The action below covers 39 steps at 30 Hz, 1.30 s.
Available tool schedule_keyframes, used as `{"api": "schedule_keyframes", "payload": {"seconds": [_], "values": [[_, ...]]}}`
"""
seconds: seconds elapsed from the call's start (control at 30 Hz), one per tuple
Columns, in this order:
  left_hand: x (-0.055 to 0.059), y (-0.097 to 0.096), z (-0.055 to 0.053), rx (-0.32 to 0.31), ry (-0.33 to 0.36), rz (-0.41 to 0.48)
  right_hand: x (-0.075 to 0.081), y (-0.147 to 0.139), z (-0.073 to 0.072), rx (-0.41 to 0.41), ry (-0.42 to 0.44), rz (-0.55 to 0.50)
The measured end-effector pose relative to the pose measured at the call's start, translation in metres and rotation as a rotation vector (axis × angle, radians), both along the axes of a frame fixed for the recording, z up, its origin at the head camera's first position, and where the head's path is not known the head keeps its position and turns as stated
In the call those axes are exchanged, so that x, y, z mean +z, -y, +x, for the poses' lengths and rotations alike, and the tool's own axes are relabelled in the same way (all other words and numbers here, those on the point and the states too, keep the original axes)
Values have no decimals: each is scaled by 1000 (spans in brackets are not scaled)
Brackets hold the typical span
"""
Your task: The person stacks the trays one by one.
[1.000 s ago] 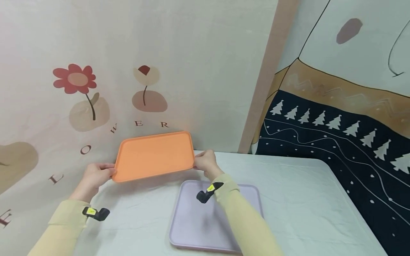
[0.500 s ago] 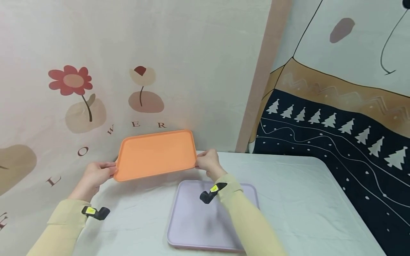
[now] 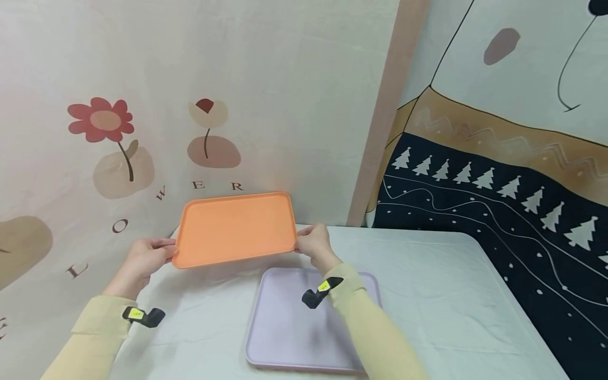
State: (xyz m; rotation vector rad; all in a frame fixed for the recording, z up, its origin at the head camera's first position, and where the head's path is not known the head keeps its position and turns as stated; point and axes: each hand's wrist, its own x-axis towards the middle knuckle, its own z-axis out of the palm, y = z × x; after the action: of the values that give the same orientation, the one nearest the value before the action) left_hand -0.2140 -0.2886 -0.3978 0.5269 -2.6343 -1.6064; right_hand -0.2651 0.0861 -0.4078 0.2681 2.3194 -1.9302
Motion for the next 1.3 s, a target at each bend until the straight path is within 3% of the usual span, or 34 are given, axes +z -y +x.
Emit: {"api": "schedule_keyframes", "payload": {"seconds": [0.2, 0.5, 1.3], "values": [[4, -4, -1, -35, -40, -18, -1, -8, 4, -8, -24, 4], [1, -12, -1, -42, -30, -22, -1, -18, 8, 5, -45, -13], [15, -43, 0, -92, -73, -25, 9, -55, 21, -3, -80, -14]]}}
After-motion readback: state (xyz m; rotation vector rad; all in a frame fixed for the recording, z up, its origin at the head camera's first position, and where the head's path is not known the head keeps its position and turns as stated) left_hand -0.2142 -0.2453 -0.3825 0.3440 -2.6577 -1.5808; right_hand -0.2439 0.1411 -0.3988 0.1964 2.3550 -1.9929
